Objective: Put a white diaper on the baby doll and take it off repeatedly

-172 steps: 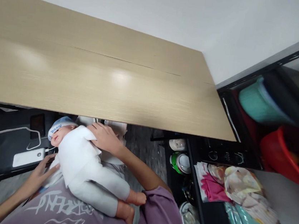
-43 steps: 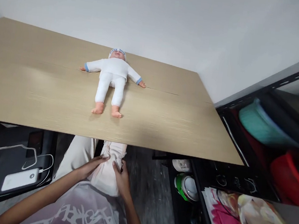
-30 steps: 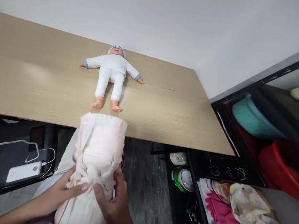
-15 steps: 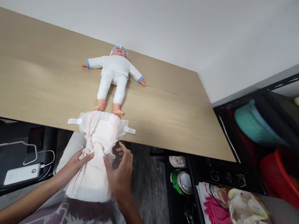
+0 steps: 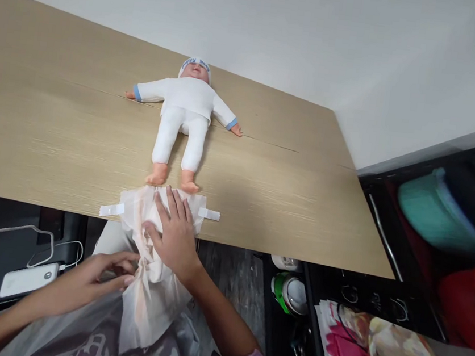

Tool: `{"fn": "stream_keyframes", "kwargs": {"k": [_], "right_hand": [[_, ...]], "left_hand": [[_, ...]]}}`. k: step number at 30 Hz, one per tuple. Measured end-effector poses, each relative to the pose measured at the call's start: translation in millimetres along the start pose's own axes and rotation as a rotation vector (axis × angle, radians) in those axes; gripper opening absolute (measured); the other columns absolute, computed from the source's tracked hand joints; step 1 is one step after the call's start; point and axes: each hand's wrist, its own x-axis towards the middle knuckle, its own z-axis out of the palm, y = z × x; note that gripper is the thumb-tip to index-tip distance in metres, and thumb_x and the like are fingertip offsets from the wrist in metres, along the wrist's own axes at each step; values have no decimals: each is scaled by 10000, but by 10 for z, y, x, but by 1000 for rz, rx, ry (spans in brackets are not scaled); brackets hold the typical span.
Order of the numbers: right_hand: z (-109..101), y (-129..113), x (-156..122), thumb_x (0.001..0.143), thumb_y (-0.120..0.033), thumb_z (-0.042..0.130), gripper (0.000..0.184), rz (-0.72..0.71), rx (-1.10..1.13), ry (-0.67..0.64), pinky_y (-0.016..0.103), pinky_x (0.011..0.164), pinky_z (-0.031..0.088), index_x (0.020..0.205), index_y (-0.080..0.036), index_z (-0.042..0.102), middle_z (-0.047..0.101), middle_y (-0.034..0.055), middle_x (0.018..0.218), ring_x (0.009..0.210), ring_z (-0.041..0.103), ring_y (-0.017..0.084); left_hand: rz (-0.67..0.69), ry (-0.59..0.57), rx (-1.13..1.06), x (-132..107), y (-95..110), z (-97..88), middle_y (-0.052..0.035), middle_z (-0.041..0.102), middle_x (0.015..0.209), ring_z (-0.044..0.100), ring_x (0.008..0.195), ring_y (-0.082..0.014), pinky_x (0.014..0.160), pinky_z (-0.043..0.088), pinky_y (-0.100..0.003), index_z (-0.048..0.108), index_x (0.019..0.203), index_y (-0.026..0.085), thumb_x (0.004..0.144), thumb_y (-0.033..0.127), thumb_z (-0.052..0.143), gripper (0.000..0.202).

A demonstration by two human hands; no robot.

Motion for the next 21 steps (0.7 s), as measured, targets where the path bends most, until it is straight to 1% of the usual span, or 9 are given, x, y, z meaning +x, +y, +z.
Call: {"fn": "stream_keyframes", "kwargs": {"k": [2, 4, 6, 8, 10, 12, 16, 18, 21], "right_hand": [[4, 1, -14, 1185, -484, 617, 755, 11, 5, 10, 639, 1483, 247, 1860, -272, 354, 271, 109, 1945, 1825, 234, 330], [2, -15, -19, 1185, -501, 617, 751, 20, 9, 23, 643, 1483, 250, 1856, -278, 365, 279, 108, 1942, 1822, 245, 333], [6, -28, -14, 1190, -513, 607, 733, 27, 9, 33, 645, 1482, 254, 1847, -277, 387, 275, 109, 1943, 1820, 251, 333], [19, -30, -8, 1192, -516, 600, 722, 27, 8, 44, 650, 1479, 262, 1838, -256, 407, 269, 123, 1942, 1818, 258, 338], [35, -24, -6, 1191, -508, 602, 717, 24, 10, 60, 658, 1474, 272, 1833, -248, 417, 281, 130, 1938, 1814, 268, 344], [51, -18, -9, 1186, -495, 616, 714, 22, 18, 79, 663, 1471, 280, 1832, -259, 421, 305, 130, 1930, 1809, 285, 345], [67, -14, -12, 1176, -483, 634, 697, 23, 27, 90, 655, 1473, 281, 1810, -249, 463, 347, 133, 1915, 1802, 304, 347], [68, -12, -9, 1177, -488, 628, 692, 22, 24, 84, 649, 1475, 277, 1802, -233, 476, 359, 133, 1911, 1803, 300, 344], [64, -7, -1, 1174, -497, 629, 706, 15, 16, 79, 644, 1478, 274, 1804, -223, 468, 347, 134, 1916, 1802, 299, 344]], "left_hand": [[78, -73, 234, -43, 221, -366, -41, 867, 1095, 811, 1045, -259, 963, 610, -339, 882, 1135, 307, 1165, 490, 633, 310], [209, -52, 439, 14, 451, -704, -25, 859, 1114, 798, 1059, -249, 936, 598, -322, 882, 1103, 334, 1179, 454, 623, 296], [392, 59, 625, 212, 657, -954, -37, 848, 1215, 780, 1107, -259, 956, 599, -341, 838, 1318, 353, 1183, 415, 621, 263], [569, 216, 840, 545, 823, -1096, -93, 807, 1408, 746, 1260, -298, 1083, 583, -418, 736, 1527, 319, 1193, 317, 570, 373], [649, 381, 1084, 956, 949, -1150, -177, 681, 1641, 656, 1466, -363, 1206, 530, -525, 617, 1678, 255, 1161, 167, 531, 532], [671, 425, 1284, 1360, 1034, -1153, -219, 497, 1815, 523, 1633, -416, 1275, 483, -590, 491, 1784, 242, 1099, 80, 579, 710], [761, 129, 1476, 1928, 1102, -1110, -93, 280, 1951, 275, 1800, -398, 1419, 325, -608, 388, 1840, 368, 995, 36, 706, 962], [812, -2, 1462, 2079, 1108, -1096, -18, 296, 1950, 246, 1816, -362, 1438, 301, -579, 425, 1816, 413, 970, 22, 698, 971], [861, -107, 1413, 2214, 1122, -1101, 28, 424, 1896, 340, 1780, -341, 1413, 340, -532, 577, 1707, 410, 946, 26, 673, 857]]}}
